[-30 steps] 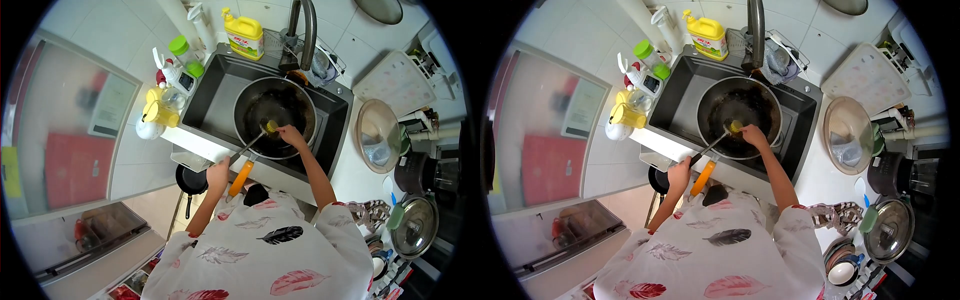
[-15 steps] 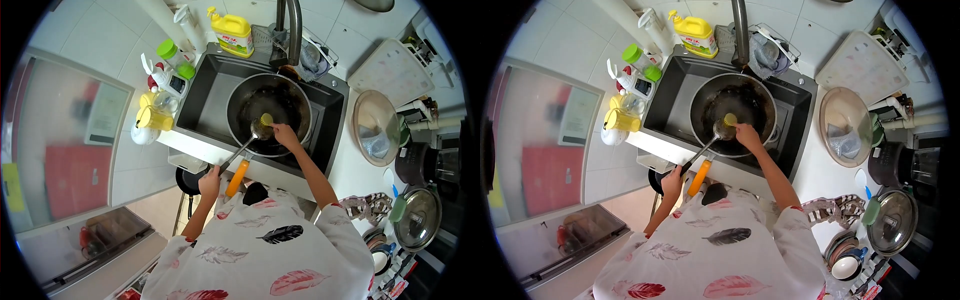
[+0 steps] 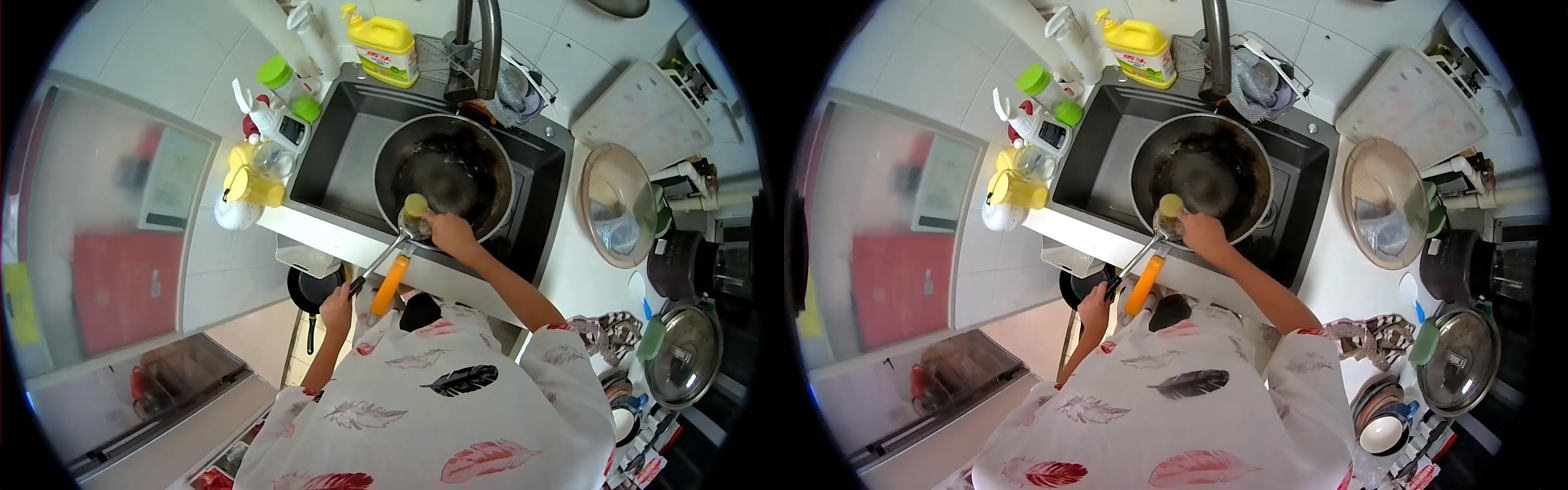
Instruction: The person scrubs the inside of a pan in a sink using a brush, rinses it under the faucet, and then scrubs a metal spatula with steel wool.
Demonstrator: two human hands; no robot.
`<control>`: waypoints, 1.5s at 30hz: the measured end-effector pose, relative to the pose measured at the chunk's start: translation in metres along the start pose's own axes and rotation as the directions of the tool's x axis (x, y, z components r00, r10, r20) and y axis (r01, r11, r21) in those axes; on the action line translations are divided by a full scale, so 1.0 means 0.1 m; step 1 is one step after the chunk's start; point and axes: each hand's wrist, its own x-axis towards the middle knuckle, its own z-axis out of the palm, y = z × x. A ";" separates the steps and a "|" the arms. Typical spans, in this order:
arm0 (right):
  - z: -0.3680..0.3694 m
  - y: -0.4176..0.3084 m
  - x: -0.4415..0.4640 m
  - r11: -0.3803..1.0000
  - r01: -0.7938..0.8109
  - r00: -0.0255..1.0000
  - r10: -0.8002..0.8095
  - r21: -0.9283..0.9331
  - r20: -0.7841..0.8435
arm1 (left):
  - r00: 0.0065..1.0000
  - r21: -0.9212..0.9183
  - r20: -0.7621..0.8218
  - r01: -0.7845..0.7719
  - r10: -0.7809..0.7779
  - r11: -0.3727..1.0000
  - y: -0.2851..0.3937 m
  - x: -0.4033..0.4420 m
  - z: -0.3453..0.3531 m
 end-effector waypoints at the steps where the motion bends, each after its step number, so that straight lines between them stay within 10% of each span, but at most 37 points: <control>1: -0.02 -0.10 -0.06 1.000 0.008 1.000 -0.008 -0.004 0.004 | 1.000 0.004 -0.010 0.003 -0.003 1.000 0.00 0.00 0.00; 15: -0.05 -0.20 0.01 0.984 0.178 0.984 -0.178 -0.014 0.007 | 0.997 -0.001 -0.078 -0.025 0.025 1.000 0.02 0.02 -0.07; 45: -0.02 0.08 -0.47 0.991 -0.131 0.986 0.128 0.021 0.104 | 0.994 -0.024 -0.104 -0.035 0.032 0.999 0.02 0.04 -0.14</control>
